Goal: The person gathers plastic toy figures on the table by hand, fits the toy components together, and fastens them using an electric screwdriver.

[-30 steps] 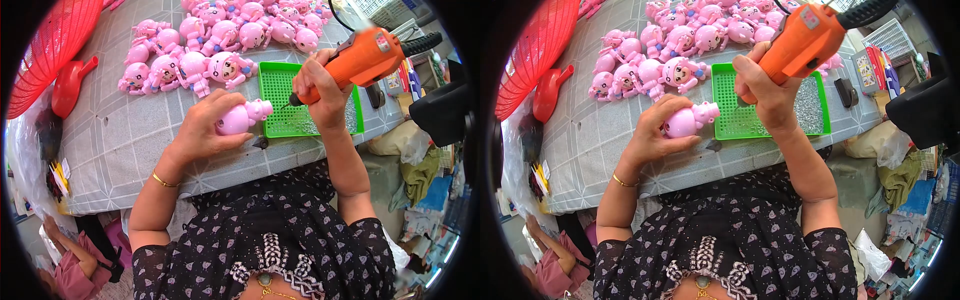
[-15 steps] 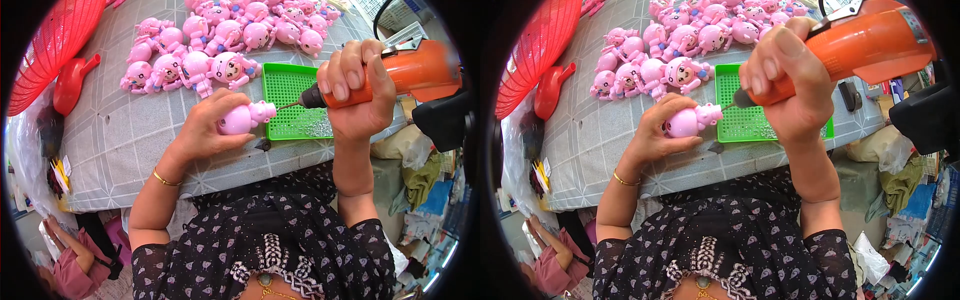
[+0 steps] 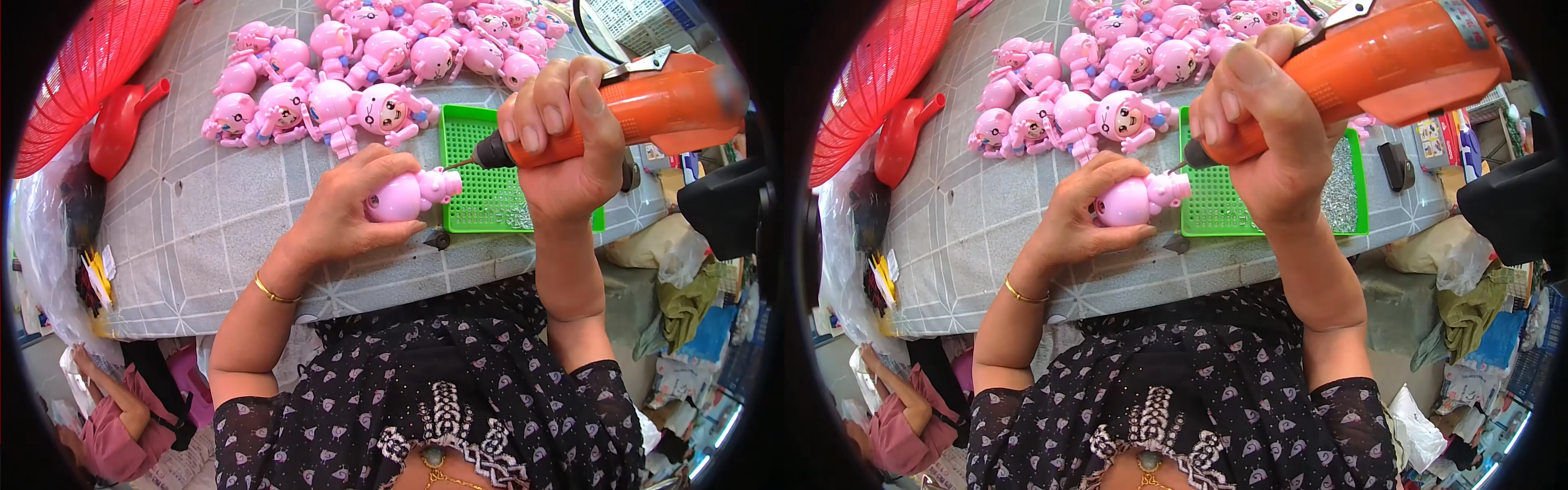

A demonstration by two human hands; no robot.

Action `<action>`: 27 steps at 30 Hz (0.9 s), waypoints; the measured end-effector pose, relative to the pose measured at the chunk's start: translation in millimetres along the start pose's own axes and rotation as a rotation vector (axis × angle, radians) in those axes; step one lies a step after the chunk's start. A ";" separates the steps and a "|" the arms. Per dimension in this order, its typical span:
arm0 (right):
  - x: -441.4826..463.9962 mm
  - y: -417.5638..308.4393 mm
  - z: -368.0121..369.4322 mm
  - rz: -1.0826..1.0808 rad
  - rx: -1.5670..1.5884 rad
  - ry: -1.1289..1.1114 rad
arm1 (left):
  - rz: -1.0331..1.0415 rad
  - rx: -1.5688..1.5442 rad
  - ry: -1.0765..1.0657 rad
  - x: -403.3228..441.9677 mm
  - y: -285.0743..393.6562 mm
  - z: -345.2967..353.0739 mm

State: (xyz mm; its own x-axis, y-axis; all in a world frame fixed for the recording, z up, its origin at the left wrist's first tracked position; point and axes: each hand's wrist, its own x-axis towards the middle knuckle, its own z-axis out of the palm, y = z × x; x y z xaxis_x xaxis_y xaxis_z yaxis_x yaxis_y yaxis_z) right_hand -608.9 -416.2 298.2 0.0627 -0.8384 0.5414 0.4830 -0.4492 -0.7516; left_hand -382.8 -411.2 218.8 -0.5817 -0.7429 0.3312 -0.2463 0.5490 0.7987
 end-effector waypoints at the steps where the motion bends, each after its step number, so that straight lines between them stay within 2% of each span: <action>1: -0.6 0.6 0.8 0.002 0.002 -0.002 | -0.002 0.001 0.002 -0.2 0.0 0.0; 19: -5.4 8.3 2.2 0.042 -0.041 0.042 | 0.018 -0.011 0.009 -0.2 -0.6 0.5; 27: -8.0 6.8 9.3 -0.003 -0.207 -0.010 | 0.040 0.045 0.039 -1.0 1.5 4.0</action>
State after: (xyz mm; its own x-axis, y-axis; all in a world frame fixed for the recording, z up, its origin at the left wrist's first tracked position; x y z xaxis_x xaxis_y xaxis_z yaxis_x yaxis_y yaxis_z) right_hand -598.0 -409.7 292.3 0.0712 -0.8344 0.5465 0.2936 -0.5061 -0.8110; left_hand -385.7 -408.1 217.6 -0.5612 -0.7338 0.3829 -0.2586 0.5950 0.7610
